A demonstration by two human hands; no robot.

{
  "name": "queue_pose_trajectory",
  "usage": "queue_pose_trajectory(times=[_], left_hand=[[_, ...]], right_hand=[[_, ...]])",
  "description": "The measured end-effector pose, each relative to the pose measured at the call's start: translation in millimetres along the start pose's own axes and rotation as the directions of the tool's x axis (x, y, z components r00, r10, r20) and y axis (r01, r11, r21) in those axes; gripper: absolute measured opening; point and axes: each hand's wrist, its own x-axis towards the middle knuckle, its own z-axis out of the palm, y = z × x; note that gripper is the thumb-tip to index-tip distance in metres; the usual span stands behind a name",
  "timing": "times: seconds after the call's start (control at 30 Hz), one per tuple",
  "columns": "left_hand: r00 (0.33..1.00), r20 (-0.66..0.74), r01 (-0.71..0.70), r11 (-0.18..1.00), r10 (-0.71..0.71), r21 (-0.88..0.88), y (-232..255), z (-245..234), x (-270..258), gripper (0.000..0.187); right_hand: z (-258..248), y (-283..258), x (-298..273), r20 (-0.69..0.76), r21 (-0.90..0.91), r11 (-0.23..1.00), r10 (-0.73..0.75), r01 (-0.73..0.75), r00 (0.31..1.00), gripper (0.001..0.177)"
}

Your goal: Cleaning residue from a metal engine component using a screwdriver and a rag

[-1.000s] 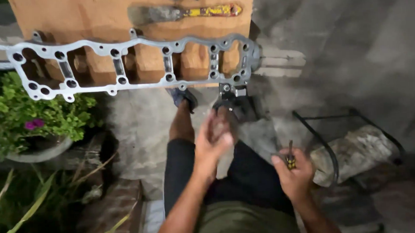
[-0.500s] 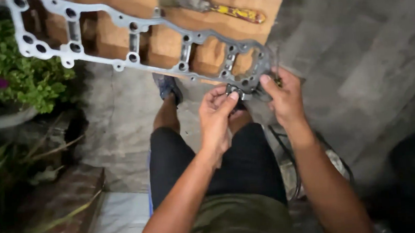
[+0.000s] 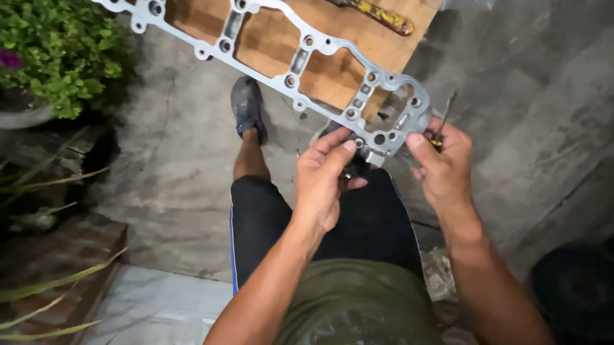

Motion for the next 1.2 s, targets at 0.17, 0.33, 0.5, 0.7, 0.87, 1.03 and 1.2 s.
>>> queue_pose_trajectory(times=[0.17, 0.33, 0.5, 0.7, 0.87, 1.03, 1.2], left_hand=[[0.998, 0.053, 0.031, 0.999, -0.032, 0.020, -0.7, -4.4, 3.8, 0.046], [0.998, 0.038, 0.057, 0.998, -0.058, 0.012, -15.8, -13.0, 22.6, 0.048], [0.998, 0.021, 0.056, 0.998, -0.056, 0.021, -29.7, -22.1, 44.0, 0.053], [0.995, -0.052, 0.090, 0.994, -0.087, 0.062, -35.7, -29.7, 54.7, 0.053], [0.994, -0.066, 0.092, 0.989, -0.085, 0.118, -42.9, -35.7, 65.6, 0.052], [0.992, -0.064, 0.119, 0.980, -0.111, 0.157, -38.9, -34.3, 60.5, 0.053], [0.995, -0.023, 0.101, 0.987, -0.098, 0.128, -48.0, -41.7, 69.1, 0.057]], right_hand=[[2.5, -3.7, -3.1, -0.030, -0.060, 0.998, 0.018, -0.020, 0.999, 0.025], [-4.8, 30.8, 11.9, -0.050, -0.094, 0.995, 0.028, -0.033, 0.998, 0.026], [-8.9, 65.5, 30.1, -0.037, -0.127, 0.991, 0.042, -0.046, 0.998, 0.023], [-6.5, 99.9, 41.3, -0.019, -0.149, 0.983, 0.102, -0.103, 0.995, 0.023], [-10.3, 103.3, 39.0, -0.038, -0.107, 0.990, 0.088, -0.092, 0.995, 0.028], [-34.7, 99.2, 13.1, -0.082, -0.225, 0.972, 0.054, -0.071, 0.995, 0.023], [-61.1, 90.2, -19.5, -0.094, -0.267, 0.961, 0.049, -0.073, 0.994, 0.022]])
